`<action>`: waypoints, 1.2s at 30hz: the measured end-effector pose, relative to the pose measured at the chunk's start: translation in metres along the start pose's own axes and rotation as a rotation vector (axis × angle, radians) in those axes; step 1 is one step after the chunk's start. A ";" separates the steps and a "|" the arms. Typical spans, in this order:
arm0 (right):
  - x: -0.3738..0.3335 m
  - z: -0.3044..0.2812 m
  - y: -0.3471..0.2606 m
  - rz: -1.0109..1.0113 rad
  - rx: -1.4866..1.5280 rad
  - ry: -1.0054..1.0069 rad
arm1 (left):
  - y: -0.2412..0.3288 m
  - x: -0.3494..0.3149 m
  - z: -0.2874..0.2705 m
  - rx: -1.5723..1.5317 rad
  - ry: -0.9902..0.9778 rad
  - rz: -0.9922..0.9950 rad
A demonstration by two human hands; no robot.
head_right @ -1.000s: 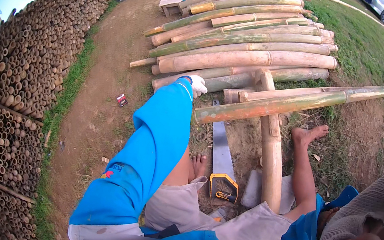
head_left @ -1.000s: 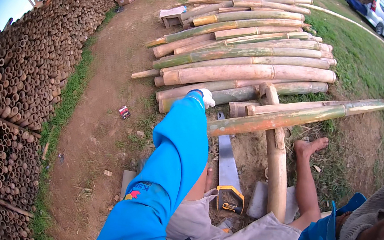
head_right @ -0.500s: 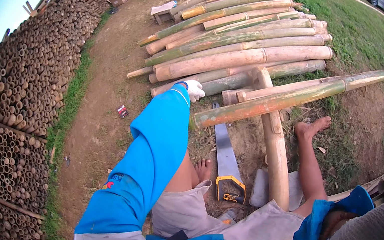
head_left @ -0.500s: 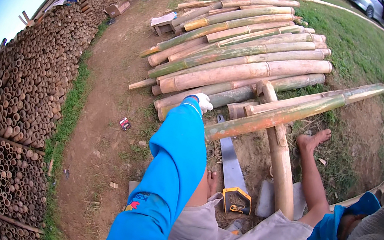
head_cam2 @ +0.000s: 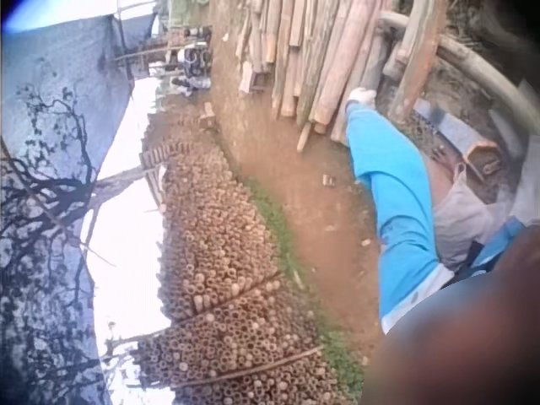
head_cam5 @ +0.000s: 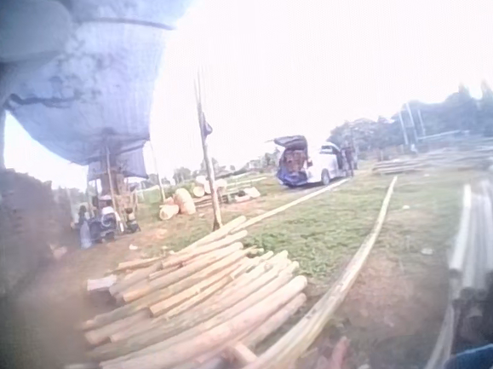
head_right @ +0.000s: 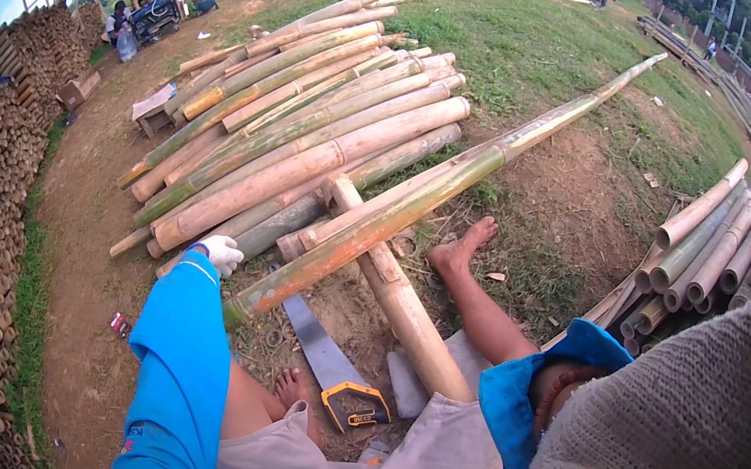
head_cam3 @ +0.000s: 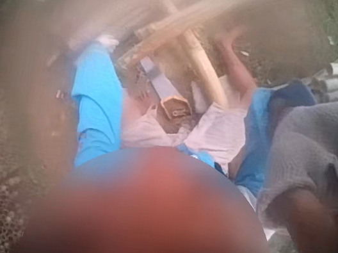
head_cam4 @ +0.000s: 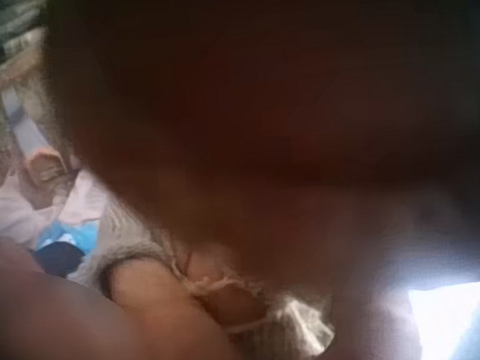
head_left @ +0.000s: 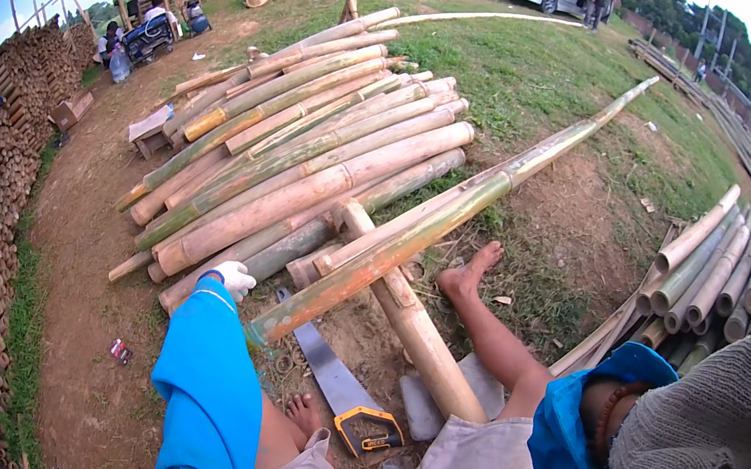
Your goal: The person sits on the ground and uses a hand saw to cut a long bamboo pole into shorter sections. They repeatedly position the bamboo on a support, saw through it, and move the cut pieces aside.
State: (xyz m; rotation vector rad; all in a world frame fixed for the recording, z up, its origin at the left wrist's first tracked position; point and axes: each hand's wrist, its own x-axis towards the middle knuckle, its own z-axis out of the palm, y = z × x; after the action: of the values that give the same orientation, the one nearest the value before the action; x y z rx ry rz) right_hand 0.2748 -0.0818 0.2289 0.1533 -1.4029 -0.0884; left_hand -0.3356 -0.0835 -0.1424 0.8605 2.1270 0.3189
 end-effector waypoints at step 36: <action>-0.490 -0.025 -0.038 1.455 -0.738 -0.972 | -0.017 0.027 0.000 -0.057 -0.106 -0.115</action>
State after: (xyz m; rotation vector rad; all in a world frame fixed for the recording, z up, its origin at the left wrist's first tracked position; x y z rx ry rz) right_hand 0.2196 -0.0431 -0.2584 -1.7062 -1.9965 0.6001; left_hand -0.3550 -0.0779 -0.1664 0.7040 2.0495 0.2672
